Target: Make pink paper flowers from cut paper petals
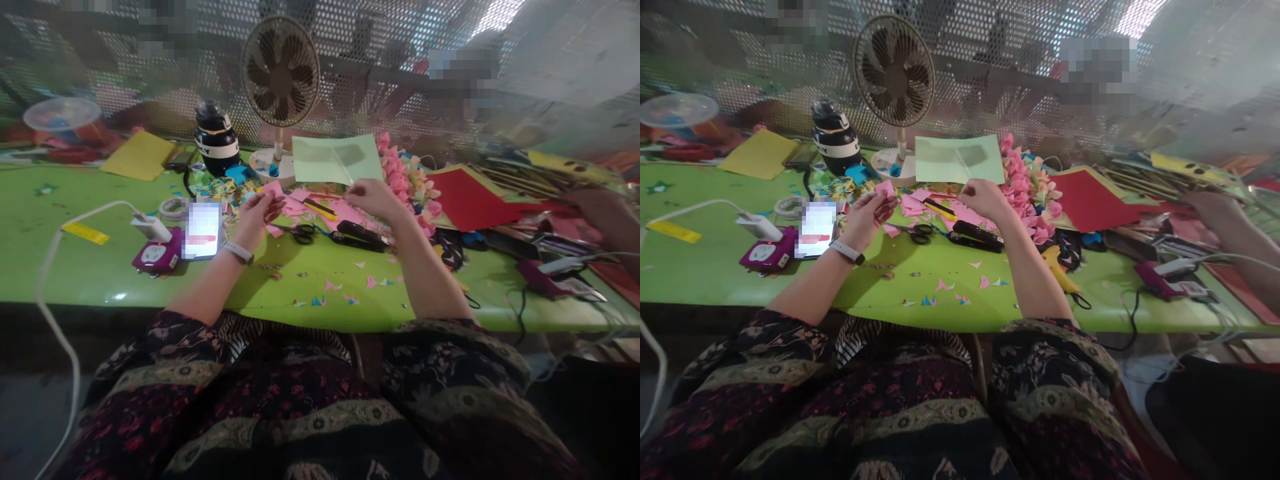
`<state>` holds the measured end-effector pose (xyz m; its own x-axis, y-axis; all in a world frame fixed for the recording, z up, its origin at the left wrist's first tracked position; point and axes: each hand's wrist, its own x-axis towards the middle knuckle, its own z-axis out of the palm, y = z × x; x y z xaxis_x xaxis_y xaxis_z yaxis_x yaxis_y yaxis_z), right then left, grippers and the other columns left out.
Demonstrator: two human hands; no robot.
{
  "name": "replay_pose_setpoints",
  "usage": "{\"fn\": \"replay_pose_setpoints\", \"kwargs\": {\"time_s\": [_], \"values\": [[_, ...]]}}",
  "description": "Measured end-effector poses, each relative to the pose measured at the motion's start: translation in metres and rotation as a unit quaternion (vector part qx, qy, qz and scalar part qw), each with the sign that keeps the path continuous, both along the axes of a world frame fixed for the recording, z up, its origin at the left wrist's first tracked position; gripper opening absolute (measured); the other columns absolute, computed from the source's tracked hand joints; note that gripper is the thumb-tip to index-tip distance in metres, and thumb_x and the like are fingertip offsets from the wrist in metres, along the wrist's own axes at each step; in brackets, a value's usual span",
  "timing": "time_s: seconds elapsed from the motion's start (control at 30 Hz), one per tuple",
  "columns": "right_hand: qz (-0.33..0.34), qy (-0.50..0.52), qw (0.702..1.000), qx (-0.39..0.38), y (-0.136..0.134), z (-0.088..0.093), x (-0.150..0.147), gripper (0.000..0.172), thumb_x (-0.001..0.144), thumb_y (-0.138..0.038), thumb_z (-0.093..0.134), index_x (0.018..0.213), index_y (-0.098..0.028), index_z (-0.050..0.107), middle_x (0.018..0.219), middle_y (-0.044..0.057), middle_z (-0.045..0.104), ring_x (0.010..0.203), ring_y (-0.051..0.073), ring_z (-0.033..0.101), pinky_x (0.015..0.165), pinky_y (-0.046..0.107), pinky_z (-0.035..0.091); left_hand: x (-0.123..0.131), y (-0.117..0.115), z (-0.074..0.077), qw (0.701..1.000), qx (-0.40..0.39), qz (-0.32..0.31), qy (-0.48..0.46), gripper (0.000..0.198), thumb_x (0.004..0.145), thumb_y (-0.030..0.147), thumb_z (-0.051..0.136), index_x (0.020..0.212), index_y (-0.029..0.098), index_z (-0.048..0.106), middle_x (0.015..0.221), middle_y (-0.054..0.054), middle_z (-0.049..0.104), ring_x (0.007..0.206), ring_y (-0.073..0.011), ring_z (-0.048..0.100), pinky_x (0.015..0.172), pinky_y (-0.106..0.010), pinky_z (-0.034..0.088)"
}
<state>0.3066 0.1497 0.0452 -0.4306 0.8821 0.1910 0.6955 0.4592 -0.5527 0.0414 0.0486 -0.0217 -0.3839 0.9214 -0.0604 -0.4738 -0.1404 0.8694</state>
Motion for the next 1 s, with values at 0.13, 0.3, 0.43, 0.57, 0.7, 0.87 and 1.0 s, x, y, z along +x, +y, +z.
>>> {"fn": "replay_pose_setpoints", "kwargs": {"time_s": [0.13, 0.3, 0.43, 0.57, 0.7, 0.87, 1.0], "values": [[0.026, -0.174, 0.984, -0.021, 0.006, -0.001, -0.022, 0.008, 0.085, -0.025, 0.07, 0.082, -0.018, 0.071, 0.092, 0.008, 0.075, 0.081, 0.02, 0.065, 0.072, 0.033, 0.046, -0.011, 0.007, -0.001, 0.996, 0.022, 0.086, -0.01, 0.025, 0.088, 0.039, 0.078, 0.08, 0.021, 0.062, 0.072, 0.002, 0.074, 0.066, -0.0089, 0.073, 0.06, -0.017, 0.054], [0.177, -0.249, 0.952, -0.015, -0.032, -0.007, -0.068, 0.018, 0.087, -0.022, 0.063, 0.101, -0.018, 0.074, 0.104, 0.007, 0.076, 0.094, 0.021, 0.068, 0.076, 0.03, 0.045, -0.016, 0.01, 0.0, 0.991, 0.028, 0.13, -0.01, 0.026, 0.09, 0.043, 0.075, 0.08, 0.022, 0.062, 0.072, 0.002, 0.073, 0.069, -0.01, 0.073, 0.06, -0.017, 0.055], [0.175, -0.348, 0.921, -0.001, -0.058, -0.019, -0.095, 0.03, 0.081, -0.027, 0.07, 0.108, -0.014, 0.071, 0.116, 0.015, 0.074, 0.101, 0.028, 0.067, 0.07, 0.03, 0.043, -0.01, 0.01, -0.002, 0.993, 0.032, 0.118, 0.003, 0.027, 0.088, 0.044, 0.077, 0.081, 0.023, 0.062, 0.074, 0.001, 0.075, 0.068, -0.0106, 0.073, 0.06, -0.018, 0.055], [0.13, -0.372, 0.919, -0.026, -0.056, -0.027, -0.102, 0.042, 0.08, -0.029, 0.072, 0.118, -0.011, 0.067, 0.12, 0.017, 0.073, 0.101, 0.028, 0.068, 0.067, 0.03, 0.043, -0.008, 0.013, -0.007, 0.994, 0.038, 0.1, 0.009, 0.025, 0.087, 0.043, 0.078, 0.083, 0.023, 0.063, 0.073, 0.002, 0.074, 0.066, -0.0107, 0.073, 0.06, -0.019, 0.056], [0.127, -0.395, 0.909, -0.04, -0.048, -0.027, -0.104, 0.036, 0.079, -0.033, 0.073, 0.108, -0.012, 0.072, 0.115, 0.017, 0.075, 0.099, 0.029, 0.07, 0.064, 0.03, 0.042, -0.01, 0.013, -0.009, 0.995, 0.045, 0.088, 0.018, 0.024, 0.086, 0.043, 0.078, 0.086, 0.023, 0.065, 0.075, 0.001, 0.075, 0.069, -0.0116, 0.074, 0.062, -0.021, 0.057], [0.14, -0.319, 0.932, -0.095, -0.044, -0.025, -0.099, 0.016, 0.079, -0.026, 0.07, 0.068, -0.016, 0.066, 0.08, 0.01, 0.076, 0.081, 0.023, 0.072, 0.06, 0.027, 0.043, -0.006, 0.009, -0.006, 0.996, 0.026, 0.08, 0.025, 0.023, 0.087, 0.041, 0.077, 0.085, 0.022, 0.064, 0.082, -0.001, 0.078, 0.076, -0.0125, 0.076, 0.064, -0.02, 0.057], [0.072, -0.102, 0.971, -0.205, -0.044, -0.029, -0.079, 0.018, 0.078, -0.021, 0.072, 0.065, -0.019, 0.06, 0.06, 0.002, 0.067, 0.06, 0.018, 0.069, 0.055, 0.025, 0.049, -0.001, 0.005, -0.004, 0.998, 0.026, 0.056, 0.033, 0.022, 0.087, 0.039, 0.078, 0.087, 0.021, 0.065, 0.083, -0.001, 0.077, 0.081, -0.0131, 0.077, 0.066, -0.02, 0.058]]}}
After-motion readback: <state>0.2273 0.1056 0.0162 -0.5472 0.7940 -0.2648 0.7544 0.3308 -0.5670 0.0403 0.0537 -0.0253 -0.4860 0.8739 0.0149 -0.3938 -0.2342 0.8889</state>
